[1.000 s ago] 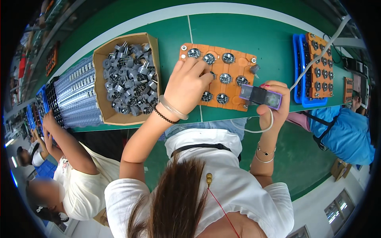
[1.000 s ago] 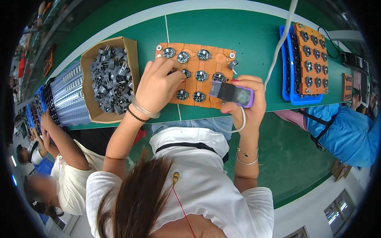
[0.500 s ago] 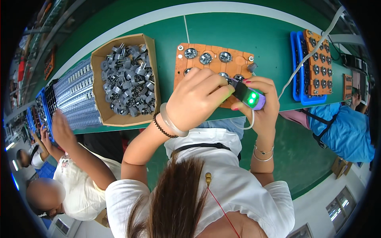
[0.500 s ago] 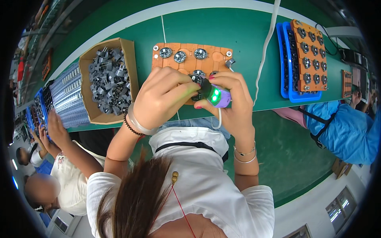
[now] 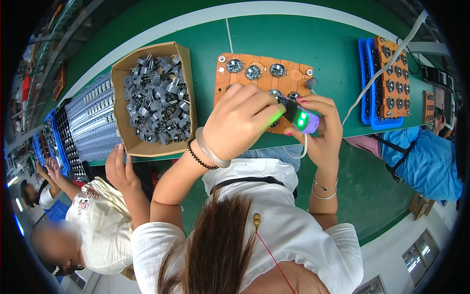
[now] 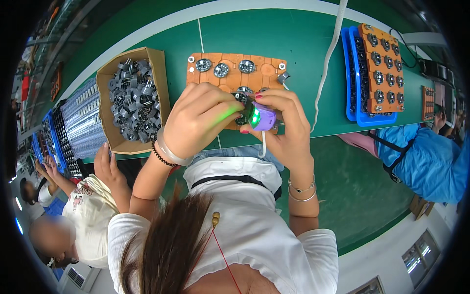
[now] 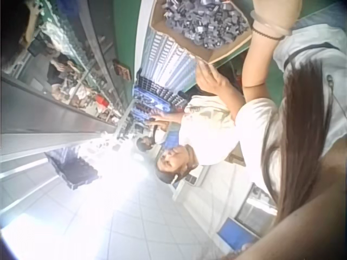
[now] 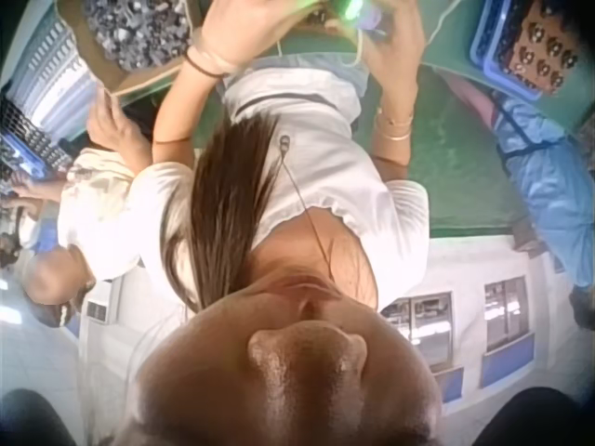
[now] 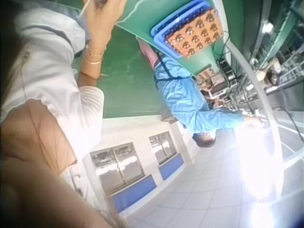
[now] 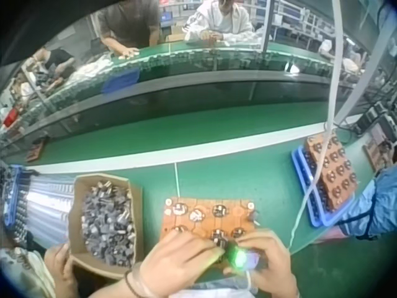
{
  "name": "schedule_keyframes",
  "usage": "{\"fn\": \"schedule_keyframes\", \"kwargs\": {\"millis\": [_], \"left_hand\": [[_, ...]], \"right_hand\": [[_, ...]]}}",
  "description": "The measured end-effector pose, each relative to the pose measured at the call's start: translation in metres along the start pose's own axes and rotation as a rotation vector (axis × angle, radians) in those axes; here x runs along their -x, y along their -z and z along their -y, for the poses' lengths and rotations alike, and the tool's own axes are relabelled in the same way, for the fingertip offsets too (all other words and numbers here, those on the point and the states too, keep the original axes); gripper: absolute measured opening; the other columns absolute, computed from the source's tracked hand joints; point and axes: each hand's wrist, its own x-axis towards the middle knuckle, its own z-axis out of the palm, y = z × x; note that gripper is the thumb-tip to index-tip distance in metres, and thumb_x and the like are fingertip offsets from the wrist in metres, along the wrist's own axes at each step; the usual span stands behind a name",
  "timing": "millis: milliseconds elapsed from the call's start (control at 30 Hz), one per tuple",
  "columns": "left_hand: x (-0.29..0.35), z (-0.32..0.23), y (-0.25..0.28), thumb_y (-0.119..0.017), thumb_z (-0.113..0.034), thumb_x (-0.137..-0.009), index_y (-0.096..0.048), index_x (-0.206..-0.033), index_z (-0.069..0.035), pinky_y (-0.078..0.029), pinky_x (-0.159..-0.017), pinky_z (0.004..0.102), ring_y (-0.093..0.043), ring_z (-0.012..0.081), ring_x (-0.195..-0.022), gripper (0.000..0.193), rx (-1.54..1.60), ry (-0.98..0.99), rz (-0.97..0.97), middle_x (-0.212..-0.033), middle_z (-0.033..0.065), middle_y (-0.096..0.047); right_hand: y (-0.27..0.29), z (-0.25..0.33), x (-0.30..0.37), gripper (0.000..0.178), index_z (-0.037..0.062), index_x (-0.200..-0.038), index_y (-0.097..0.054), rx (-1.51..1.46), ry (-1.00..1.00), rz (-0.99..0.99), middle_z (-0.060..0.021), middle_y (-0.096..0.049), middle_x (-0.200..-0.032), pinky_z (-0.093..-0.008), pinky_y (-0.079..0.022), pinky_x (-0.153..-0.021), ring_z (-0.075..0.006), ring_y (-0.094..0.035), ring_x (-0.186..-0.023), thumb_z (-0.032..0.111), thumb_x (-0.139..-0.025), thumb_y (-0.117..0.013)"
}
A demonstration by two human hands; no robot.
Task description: Assembling and inspecting electronic components on a production line using a handheld probe.
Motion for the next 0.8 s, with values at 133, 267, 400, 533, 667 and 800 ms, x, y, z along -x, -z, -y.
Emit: {"fn": "schedule_keyframes", "kwargs": {"millis": [133, 267, 400, 533, 667, 800], "left_hand": [[0.001, 0.002, -0.002, -0.061, -0.006, -0.067, -0.062, -0.085, -0.008, -0.042, -0.070, 0.0305, -0.055, 0.0196, -0.080, 0.018, 0.010, 0.009, 0.006, -0.085, 0.0016, -0.059], [0.007, 0.013, -0.008, -0.061, -0.004, -0.067, -0.061, -0.085, -0.008, -0.043, -0.070, 0.0319, -0.055, 0.0215, -0.081, 0.019, 0.089, 0.073, -0.036, -0.084, 0.0020, -0.059], [0.013, 0.020, -0.016, -0.065, -0.002, -0.071, -0.062, -0.082, -0.006, -0.043, -0.072, 0.0338, -0.054, 0.0230, -0.077, 0.012, -0.018, 0.212, 0.015, -0.080, 0.0039, -0.059], [0.006, 0.014, -0.021, -0.067, -0.007, -0.071, -0.063, -0.082, -0.009, -0.040, -0.078, 0.0350, -0.052, 0.0216, -0.082, 0.012, -0.090, 0.216, 0.025, -0.080, 0.0020, -0.057], [0.000, 0.011, -0.033, -0.063, -0.009, -0.068, -0.063, -0.083, -0.011, -0.037, -0.078, 0.0350, -0.051, 0.0204, -0.083, 0.014, -0.048, 0.165, 0.012, -0.080, 0.0006, -0.055], [0.000, 0.014, -0.039, -0.063, -0.010, -0.067, -0.063, -0.080, -0.011, -0.036, -0.075, 0.0327, -0.050, 0.0177, -0.081, 0.013, -0.101, 0.097, 0.004, -0.078, -0.0010, -0.054]], "right_hand": [[0.001, -0.001, 0.000, 0.048, -0.0010, -0.106, -0.051, -0.024, 0.005, 0.004, -0.0141, -0.053, -0.109, -0.0275, -0.054, -0.076, -0.0201, -0.059, -0.097, 0.013, -0.069, -0.079], [0.001, -0.006, 0.008, 0.042, -0.0023, -0.106, -0.048, -0.270, -0.101, -0.143, -0.0156, -0.051, -0.108, -0.0302, -0.056, -0.073, -0.0228, -0.058, -0.097, 0.014, -0.078, -0.073], [0.008, -0.009, 0.008, 0.045, -0.0014, -0.109, -0.049, -0.279, -0.064, -0.236, -0.0143, -0.053, -0.108, -0.0282, -0.053, -0.078, -0.0205, -0.057, -0.100, 0.011, -0.074, -0.075], [0.013, -0.011, 0.010, 0.045, -0.0015, -0.108, -0.049, -0.218, -0.042, -0.200, -0.0145, -0.053, -0.108, -0.0281, -0.054, -0.077, -0.0205, -0.058, -0.099, 0.010, -0.074, -0.075], [0.015, -0.010, 0.012, 0.044, -0.0012, -0.107, -0.052, -0.174, -0.070, -0.186, -0.0151, -0.054, -0.108, -0.0282, -0.054, -0.076, -0.0204, -0.057, -0.099, 0.009, -0.072, -0.076], [0.017, -0.008, 0.011, 0.046, -0.0005, -0.107, -0.052, -0.013, -0.029, -0.137, -0.0136, -0.055, -0.107, -0.0307, -0.049, -0.082, -0.0213, -0.055, -0.101, 0.016, -0.072, -0.077]]}}
